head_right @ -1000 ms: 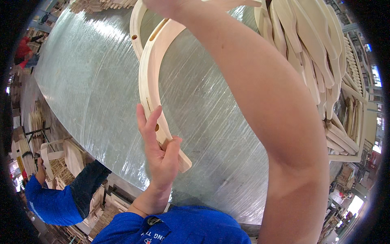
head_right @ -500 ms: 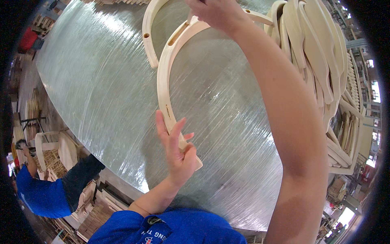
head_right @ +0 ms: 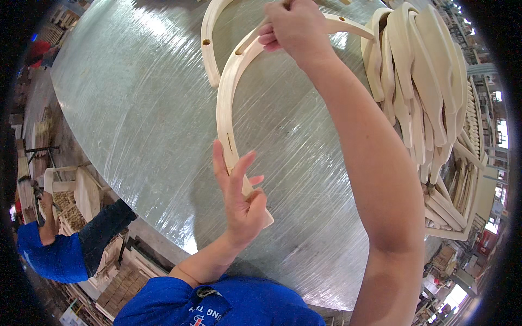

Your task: The person applies a yellow liquid to curved wooden chair parts using a brush and a small container. They handle multiple curved pieces, dip the brush repeatedly, and apply the liquid to specific areas of each piece. The person also handles a wooden chair frame and applies the liquid to its joints.

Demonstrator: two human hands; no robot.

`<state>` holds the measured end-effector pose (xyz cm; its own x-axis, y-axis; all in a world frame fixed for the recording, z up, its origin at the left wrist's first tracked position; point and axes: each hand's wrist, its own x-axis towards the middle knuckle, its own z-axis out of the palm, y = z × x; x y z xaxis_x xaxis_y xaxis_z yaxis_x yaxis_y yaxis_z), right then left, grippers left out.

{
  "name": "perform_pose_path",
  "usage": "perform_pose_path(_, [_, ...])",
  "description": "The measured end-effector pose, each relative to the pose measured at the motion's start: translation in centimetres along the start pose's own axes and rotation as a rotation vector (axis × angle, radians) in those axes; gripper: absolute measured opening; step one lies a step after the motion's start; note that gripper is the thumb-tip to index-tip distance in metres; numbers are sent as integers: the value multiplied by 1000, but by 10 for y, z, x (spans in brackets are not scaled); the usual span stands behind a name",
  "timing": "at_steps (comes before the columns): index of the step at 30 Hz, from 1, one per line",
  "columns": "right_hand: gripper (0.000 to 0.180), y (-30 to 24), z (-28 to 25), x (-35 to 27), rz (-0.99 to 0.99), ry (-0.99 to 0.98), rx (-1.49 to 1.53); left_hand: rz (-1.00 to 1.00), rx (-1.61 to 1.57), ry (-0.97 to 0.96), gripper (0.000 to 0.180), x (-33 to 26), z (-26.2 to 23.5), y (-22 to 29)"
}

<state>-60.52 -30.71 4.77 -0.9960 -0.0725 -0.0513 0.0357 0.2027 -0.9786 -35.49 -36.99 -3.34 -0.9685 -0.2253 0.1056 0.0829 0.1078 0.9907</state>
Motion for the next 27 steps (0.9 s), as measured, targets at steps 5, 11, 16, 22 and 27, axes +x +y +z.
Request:
perform_pose_path(5, [21,2,1,13,-247,30,-155,-34,-26,-28,65,2,-2,5])
perform_pose_path(11, [25,7,7,36,-690,153,-570,-32,-84,-28,62,6,1,9])
perform_pose_path(16, [24,0,27,29,-732,-7,-474,-108,-36,-15,64,8,-10,15])
perform_pose_path(22, [24,9,10,53,-970,33,-751,-103,-27,-52,65,12,-8,19])
perform_pose_path(27, [25,3,37,38,-713,-117,-518,-146,-50,-7,63,15,-11,18])
